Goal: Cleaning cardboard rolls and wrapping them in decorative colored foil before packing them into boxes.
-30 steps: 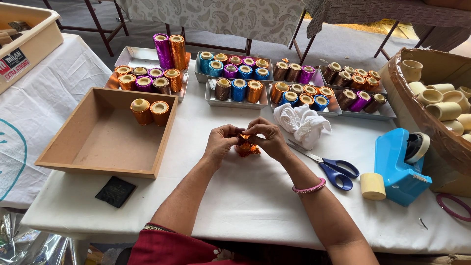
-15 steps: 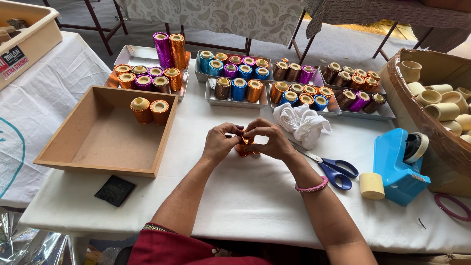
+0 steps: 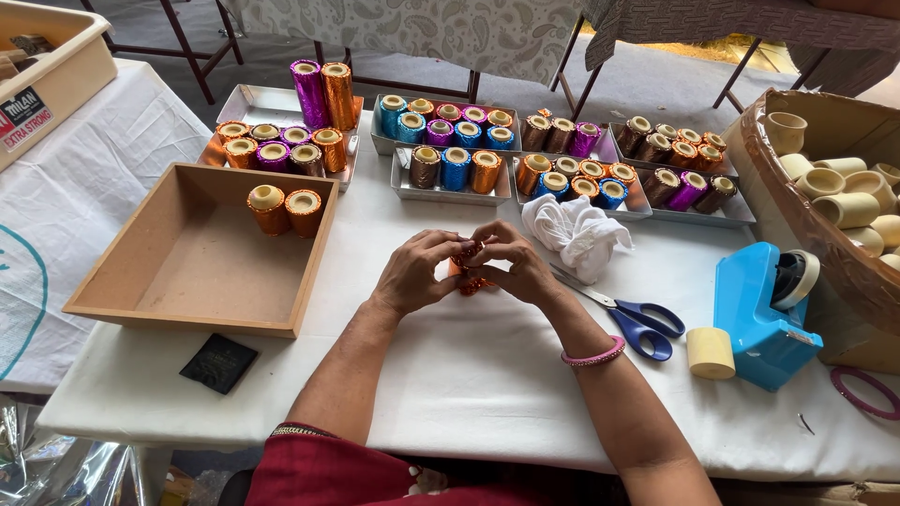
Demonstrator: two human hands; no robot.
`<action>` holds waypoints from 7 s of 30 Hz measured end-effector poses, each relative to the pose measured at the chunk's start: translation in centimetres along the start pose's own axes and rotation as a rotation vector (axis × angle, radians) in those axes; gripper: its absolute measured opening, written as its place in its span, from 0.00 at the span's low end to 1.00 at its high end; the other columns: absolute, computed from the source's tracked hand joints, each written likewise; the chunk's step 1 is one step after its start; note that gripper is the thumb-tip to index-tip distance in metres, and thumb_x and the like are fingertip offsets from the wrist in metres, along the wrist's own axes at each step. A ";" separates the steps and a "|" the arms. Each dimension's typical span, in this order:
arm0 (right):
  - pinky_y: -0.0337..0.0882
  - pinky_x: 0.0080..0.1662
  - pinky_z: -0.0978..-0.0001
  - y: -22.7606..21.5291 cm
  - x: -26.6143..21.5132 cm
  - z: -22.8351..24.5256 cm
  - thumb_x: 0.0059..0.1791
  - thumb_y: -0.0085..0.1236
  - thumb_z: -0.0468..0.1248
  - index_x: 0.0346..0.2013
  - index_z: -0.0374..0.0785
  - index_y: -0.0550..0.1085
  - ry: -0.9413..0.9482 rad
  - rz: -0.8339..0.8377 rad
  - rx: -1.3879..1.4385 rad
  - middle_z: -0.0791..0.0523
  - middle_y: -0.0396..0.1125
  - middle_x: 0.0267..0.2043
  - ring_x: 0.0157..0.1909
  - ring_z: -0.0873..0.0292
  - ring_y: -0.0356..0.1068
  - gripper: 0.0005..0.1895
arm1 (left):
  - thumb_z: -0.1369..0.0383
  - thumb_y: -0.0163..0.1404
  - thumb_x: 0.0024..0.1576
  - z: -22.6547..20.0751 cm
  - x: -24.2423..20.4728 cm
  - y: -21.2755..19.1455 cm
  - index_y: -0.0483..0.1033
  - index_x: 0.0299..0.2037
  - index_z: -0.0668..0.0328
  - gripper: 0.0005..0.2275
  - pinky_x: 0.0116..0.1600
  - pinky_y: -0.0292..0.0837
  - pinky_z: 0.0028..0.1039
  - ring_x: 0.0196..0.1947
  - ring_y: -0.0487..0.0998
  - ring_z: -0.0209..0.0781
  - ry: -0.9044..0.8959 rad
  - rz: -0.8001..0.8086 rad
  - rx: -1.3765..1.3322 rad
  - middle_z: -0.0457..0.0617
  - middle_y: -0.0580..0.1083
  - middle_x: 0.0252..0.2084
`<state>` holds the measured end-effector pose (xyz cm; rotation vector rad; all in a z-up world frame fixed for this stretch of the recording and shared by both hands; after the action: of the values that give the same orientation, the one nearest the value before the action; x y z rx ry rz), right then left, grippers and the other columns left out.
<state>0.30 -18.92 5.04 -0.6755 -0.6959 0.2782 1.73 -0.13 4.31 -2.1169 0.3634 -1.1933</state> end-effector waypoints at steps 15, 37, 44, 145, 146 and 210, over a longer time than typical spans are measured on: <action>0.71 0.64 0.61 -0.6 -0.8 -3.1 0.45 0.64 0.27 0.35 0.39 0.78 0.099 -0.051 0.542 0.55 0.62 0.59 0.65 0.57 0.65 0.06 | 0.74 0.64 0.48 0.3 -0.3 1.4 0.82 0.40 0.54 0.11 0.58 0.78 0.33 0.50 0.79 0.43 0.013 -0.093 0.077 0.44 0.77 0.47; 0.75 0.40 0.73 2.7 -1.0 -5.6 0.54 0.58 0.39 0.46 0.33 0.78 0.637 -0.385 0.866 0.56 0.76 0.38 0.37 0.65 0.75 0.12 | 0.67 0.62 0.54 -1.3 -0.1 1.5 0.82 0.40 0.48 0.06 0.57 0.76 0.35 0.46 0.78 0.41 0.129 -0.042 0.188 0.43 0.75 0.41; 0.78 0.42 0.67 1.2 -1.4 -9.9 0.52 0.56 0.34 0.54 0.37 0.73 0.663 -0.478 0.878 0.52 0.73 0.41 0.38 0.62 0.75 0.15 | 0.68 0.63 0.52 -1.3 0.0 1.3 0.83 0.39 0.48 0.06 0.58 0.74 0.38 0.47 0.77 0.42 0.136 -0.045 0.158 0.43 0.74 0.43; 0.73 0.30 0.73 2.2 -2.1 -1.9 0.49 0.63 0.36 0.70 0.34 0.50 0.657 -0.344 0.813 0.54 0.71 0.28 0.27 0.63 0.72 0.42 | 0.69 0.64 0.53 -0.6 -0.3 1.6 0.39 0.77 0.46 0.48 0.65 0.68 0.45 0.40 0.81 0.43 -0.018 -0.077 0.117 0.46 0.79 0.37; 0.73 0.29 0.73 2.3 -2.2 -2.0 0.49 0.63 0.36 0.70 0.34 0.50 0.664 -0.336 0.809 0.54 0.71 0.28 0.26 0.63 0.72 0.42 | 0.69 0.64 0.51 -0.6 -0.3 1.7 0.37 0.77 0.43 0.49 0.65 0.68 0.45 0.42 0.81 0.44 -0.010 -0.084 0.142 0.46 0.79 0.38; 0.39 0.71 0.38 2.9 -2.4 4.2 0.42 0.73 0.56 0.49 0.44 0.76 -0.051 -0.355 -0.618 0.52 0.52 0.71 0.75 0.48 0.47 0.29 | 0.72 0.70 0.42 0.5 -0.6 1.7 0.74 0.52 0.54 0.27 0.63 0.69 0.43 0.54 0.77 0.47 -0.270 -0.186 0.123 0.46 0.74 0.51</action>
<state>-4.35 -15.85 4.30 -1.1128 -0.9456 -0.2632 2.00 -0.86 2.60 -2.2024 -0.0281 -0.9838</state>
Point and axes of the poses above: each hand's wrist, its own x-axis towards the middle knuckle, its own y-axis out of the palm, z = x × y, the point moved 4 cm from there along x, towards the middle knuckle
